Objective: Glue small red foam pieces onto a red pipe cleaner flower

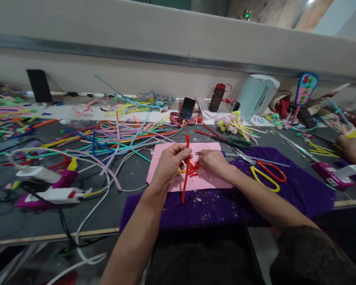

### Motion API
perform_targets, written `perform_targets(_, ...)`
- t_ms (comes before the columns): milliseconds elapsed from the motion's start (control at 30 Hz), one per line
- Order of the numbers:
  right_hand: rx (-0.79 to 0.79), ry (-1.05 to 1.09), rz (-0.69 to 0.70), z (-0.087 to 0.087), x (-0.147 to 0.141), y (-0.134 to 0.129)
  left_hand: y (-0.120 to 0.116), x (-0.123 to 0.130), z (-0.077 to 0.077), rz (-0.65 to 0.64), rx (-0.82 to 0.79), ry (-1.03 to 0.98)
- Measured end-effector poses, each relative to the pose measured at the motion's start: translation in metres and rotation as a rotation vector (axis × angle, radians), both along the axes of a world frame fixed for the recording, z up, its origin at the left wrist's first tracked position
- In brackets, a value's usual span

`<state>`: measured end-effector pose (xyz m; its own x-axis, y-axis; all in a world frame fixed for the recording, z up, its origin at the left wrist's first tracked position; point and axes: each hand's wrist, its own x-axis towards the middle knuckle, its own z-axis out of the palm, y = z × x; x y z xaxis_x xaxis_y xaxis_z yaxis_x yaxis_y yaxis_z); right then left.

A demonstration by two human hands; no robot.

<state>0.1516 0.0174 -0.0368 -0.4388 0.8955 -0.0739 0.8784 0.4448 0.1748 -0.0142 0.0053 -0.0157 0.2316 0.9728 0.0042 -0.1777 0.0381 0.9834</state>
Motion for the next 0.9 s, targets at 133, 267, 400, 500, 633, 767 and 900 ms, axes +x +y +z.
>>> perform_targets(133, 0.01, 0.04, 0.007, -0.005, -0.004, 0.0, 0.0, 0.0, -0.002, -0.006, -0.001, -0.012)
perform_targets(267, -0.001, 0.41, -0.026, -0.003, 0.005, -0.004, 0.0, -0.001, -0.002, -0.017, 0.004, -0.018)
perform_targets(400, -0.294, 1.124, -0.071, 0.005, 0.02, -0.008, 0.0, 0.0, -0.003, -0.07, -0.04, -0.037)
perform_targets(500, -0.531, 1.427, -0.123, 0.007, 0.029, -0.01, 0.0, 0.003, -0.004, -0.107, -0.072, -0.017)
perform_targets(633, -0.676, 1.568, -0.094, 0.005, 0.033, -0.01, -0.001, 0.008, -0.007, -0.137, -0.089, 0.046)
perform_targets(767, -0.669, 1.603, -0.056, 0.003, 0.034, -0.01, -0.001, 0.012, -0.01, -0.148, -0.118, 0.088)
perform_targets(900, -0.661, 1.651, -0.079, 0.004, 0.033, -0.01, -0.002, 0.015, -0.012, -0.15, -0.116, 0.115)
